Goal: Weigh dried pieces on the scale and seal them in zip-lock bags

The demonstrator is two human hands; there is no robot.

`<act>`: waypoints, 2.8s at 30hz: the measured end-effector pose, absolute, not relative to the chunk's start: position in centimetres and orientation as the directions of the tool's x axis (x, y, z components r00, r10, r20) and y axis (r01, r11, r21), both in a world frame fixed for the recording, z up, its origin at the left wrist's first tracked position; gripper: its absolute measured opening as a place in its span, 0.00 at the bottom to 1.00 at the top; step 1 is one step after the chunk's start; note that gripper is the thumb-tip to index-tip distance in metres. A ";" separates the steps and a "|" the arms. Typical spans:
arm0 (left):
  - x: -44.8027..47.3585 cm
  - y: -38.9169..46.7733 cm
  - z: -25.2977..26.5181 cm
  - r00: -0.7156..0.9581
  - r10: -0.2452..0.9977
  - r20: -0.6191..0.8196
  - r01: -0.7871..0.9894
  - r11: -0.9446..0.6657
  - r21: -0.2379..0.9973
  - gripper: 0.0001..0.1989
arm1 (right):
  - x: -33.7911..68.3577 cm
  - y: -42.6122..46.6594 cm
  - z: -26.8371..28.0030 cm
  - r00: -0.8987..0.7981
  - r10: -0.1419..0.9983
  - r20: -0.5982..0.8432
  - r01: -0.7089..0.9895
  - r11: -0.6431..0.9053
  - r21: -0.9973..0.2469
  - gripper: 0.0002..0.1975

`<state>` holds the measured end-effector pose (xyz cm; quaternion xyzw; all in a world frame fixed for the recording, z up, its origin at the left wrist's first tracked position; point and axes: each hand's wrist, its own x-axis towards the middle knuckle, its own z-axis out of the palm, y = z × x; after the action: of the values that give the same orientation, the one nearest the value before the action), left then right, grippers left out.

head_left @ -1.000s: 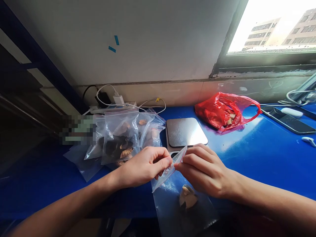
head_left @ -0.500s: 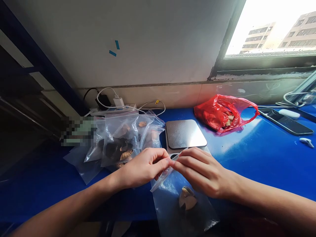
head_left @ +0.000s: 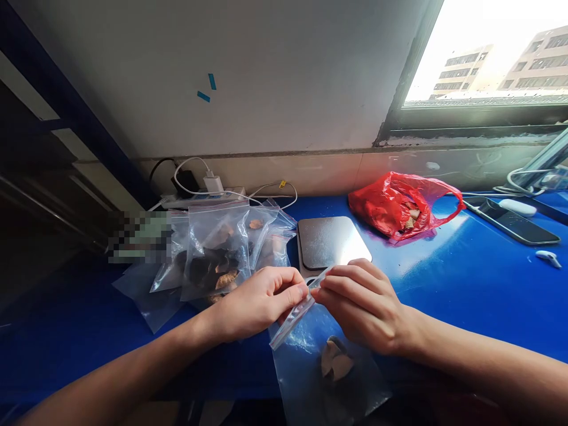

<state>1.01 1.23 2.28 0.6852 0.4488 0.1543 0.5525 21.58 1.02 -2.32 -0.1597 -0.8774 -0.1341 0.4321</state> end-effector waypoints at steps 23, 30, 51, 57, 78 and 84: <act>0.9 1.1 2.3 0.527 0.820 -0.222 0.540 -0.121 0.833 0.13 | 21.6 1.0 -1.5 -0.624 0.117 0.773 0.268 0.961 0.070 0.07; 0.9 1.1 2.0 0.533 0.818 -0.216 0.504 -0.102 0.858 0.14 | 21.5 0.5 -1.7 -0.651 0.203 0.731 0.398 0.912 0.102 0.12; 0.7 0.7 2.6 0.553 0.800 -0.231 0.599 -0.190 0.778 0.13 | 21.4 1.1 -1.8 -0.576 0.021 0.817 0.322 0.925 0.203 0.03; 0.2 1.2 2.6 0.434 0.895 -0.103 0.683 -0.252 0.686 0.13 | 21.3 0.5 -1.0 -0.594 -0.043 0.804 0.267 0.931 0.248 0.10; -0.7 0.3 3.4 0.714 0.685 0.145 0.515 -0.654 0.554 0.09 | 21.8 1.5 -1.9 -0.607 0.277 0.745 0.320 0.943 -0.090 0.04; -0.7 0.9 2.5 0.682 0.700 0.210 0.571 -0.690 0.445 0.11 | 21.8 1.8 -2.2 -0.579 0.347 0.737 0.368 0.919 -0.144 0.06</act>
<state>-0.73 0.94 2.54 0.9004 0.3529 0.1853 0.1746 21.83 1.77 -2.21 -0.2013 -0.8885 -0.0123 0.4121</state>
